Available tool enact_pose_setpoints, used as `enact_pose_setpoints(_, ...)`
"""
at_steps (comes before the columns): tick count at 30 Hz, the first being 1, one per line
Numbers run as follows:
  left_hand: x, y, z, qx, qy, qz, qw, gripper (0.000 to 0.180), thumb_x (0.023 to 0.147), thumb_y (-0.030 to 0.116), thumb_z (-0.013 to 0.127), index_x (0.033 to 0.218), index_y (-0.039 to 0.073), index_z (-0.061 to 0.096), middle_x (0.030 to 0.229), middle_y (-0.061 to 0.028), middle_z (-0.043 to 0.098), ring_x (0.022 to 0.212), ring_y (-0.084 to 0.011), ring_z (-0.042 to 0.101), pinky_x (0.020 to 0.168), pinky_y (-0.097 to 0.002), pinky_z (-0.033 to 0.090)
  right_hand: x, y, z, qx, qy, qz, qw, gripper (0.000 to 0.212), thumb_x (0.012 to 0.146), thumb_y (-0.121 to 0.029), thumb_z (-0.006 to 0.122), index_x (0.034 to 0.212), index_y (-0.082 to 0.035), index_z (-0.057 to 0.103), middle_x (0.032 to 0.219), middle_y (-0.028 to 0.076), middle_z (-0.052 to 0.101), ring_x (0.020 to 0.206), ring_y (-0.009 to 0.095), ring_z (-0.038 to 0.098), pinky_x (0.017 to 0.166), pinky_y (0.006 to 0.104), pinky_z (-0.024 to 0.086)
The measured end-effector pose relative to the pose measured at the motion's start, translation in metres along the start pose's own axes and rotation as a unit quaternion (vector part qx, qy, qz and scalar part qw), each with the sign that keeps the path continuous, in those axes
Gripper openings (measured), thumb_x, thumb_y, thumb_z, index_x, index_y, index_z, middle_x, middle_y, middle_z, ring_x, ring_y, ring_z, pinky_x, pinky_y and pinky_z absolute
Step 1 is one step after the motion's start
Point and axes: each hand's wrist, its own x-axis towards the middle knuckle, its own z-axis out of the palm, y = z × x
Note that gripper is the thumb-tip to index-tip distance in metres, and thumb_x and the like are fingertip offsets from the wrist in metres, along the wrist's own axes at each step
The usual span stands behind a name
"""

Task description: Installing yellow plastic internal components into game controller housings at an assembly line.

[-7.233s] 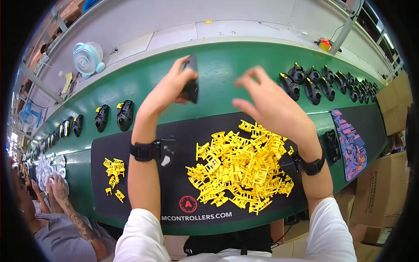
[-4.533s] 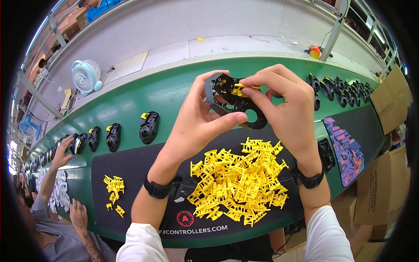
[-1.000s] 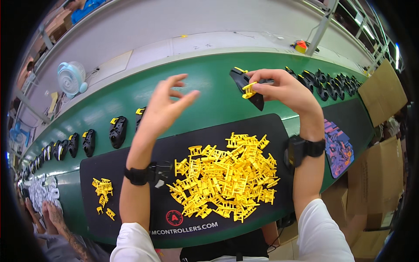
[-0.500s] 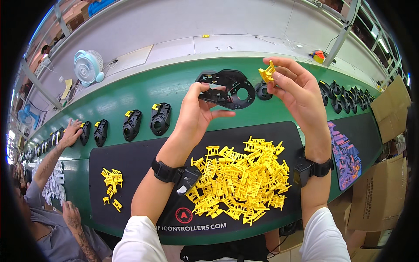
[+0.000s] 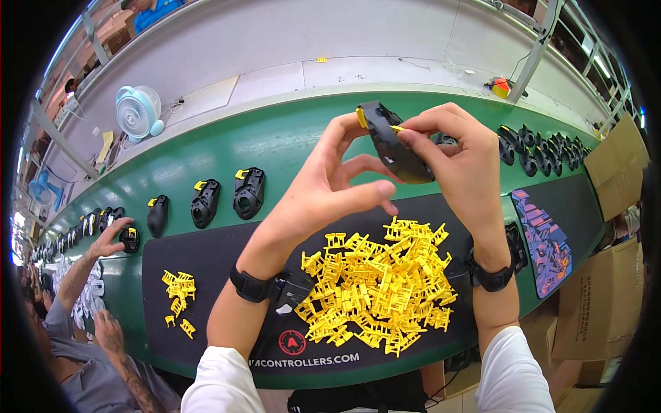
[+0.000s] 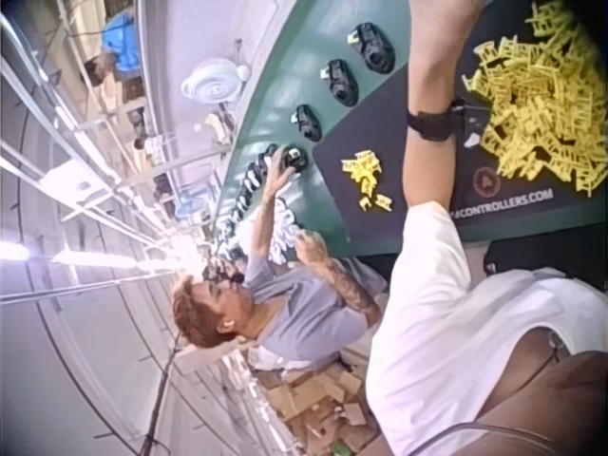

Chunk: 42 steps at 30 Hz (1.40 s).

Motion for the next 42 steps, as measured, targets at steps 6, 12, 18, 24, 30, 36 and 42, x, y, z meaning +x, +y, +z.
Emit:
enact_pose_setpoints(6,0.003,-0.004,0.002,0.017,0.065,0.002,0.998,0.067,0.084,-0.003,0.075,0.139,0.002,0.036,0.137,-0.0129,0.042,0.108,-0.0231,0.059,0.076,-0.0362,0.062,-0.002,-0.007,0.003,0.026,-0.01,0.013,1.0,0.01,0.084,-0.002,0.075,0.094,-0.003,0.073,0.085,0.004,0.071,0.072,0.012,0.068,0.055,0.0227,0.047)
enact_pose_setpoints(12,0.0,-0.007,0.007,0.035,0.047,0.025,0.998,0.08,0.084,-0.001,0.067,0.151,0.007,0.024,0.134,-0.0158,0.047,0.112,-0.0281,0.062,0.082,-0.0404,0.061,-0.003,-0.007,0.004,-0.017,0.006,-0.015,1.0,0.011,0.082,0.0,0.074,0.092,-0.005,0.072,0.085,0.004,0.071,0.066,0.011,0.065,0.052,0.0226,0.045)
enact_pose_setpoints(18,0.0,-0.01,0.011,0.06,0.053,0.041,0.996,0.082,0.083,0.006,0.063,0.154,0.007,0.021,0.13,-0.0187,0.055,0.104,-0.0353,0.069,0.081,-0.0447,0.062,-0.003,-0.006,0.002,0.031,0.035,-0.026,0.999,0.014,0.082,0.002,0.073,0.093,-0.007,0.074,0.083,0.003,0.07,0.06,0.009,0.061,0.05,0.0228,0.044)
enact_pose_setpoints(24,0.0,-0.01,0.009,0.054,0.049,0.038,0.997,0.082,0.083,0.005,0.061,0.154,0.006,0.02,0.131,-0.02,0.054,0.103,-0.0358,0.07,0.08,-0.0457,0.063,-0.002,-0.008,0.001,-0.004,0.026,-0.039,0.999,0.013,0.081,0.002,0.074,0.092,-0.006,0.075,0.083,0.003,0.07,0.059,0.009,0.061,0.05,0.0224,0.045)
enact_pose_setpoints(30,0.0,-0.007,0.008,0.043,0.048,0.025,0.998,0.082,0.082,0.006,0.061,0.154,0.006,0.021,0.128,-0.0194,0.056,0.103,-0.0357,0.07,0.082,-0.0466,0.063,-0.003,-0.005,0.002,0.004,0.036,-0.061,0.998,0.012,0.081,0.002,0.075,0.091,-0.005,0.076,0.084,0.004,0.07,0.058,0.01,0.06,0.052,0.0237,0.046)
enact_pose_setpoints(36,-0.001,-0.007,-0.005,0.052,0.008,0.0,0.999,0.083,0.088,0.006,0.056,0.158,0.011,0.013,0.135,-0.0186,0.049,0.106,-0.031,0.067,0.082,-0.0439,0.061,-0.003,-0.001,0.0,-0.027,-0.013,-0.084,0.996,0.01,0.083,-0.001,0.074,0.092,-0.004,0.076,0.084,0.004,0.07,0.062,0.01,0.06,0.056,0.0241,0.047)
enact_pose_setpoints(42,-0.003,-0.001,-0.002,-0.014,0.043,-0.055,0.997,0.086,0.089,0.045,0.044,0.162,0.017,0.008,0.136,-0.0135,0.054,0.109,-0.0292,0.066,0.067,-0.0429,0.064,0.001,0.015,-0.001,0.301,-0.166,0.085,0.935,0.016,0.093,-0.006,0.068,0.108,-0.004,0.068,0.079,-0.006,0.055,0.072,0.0,0.047,0.056,0.0196,0.036)
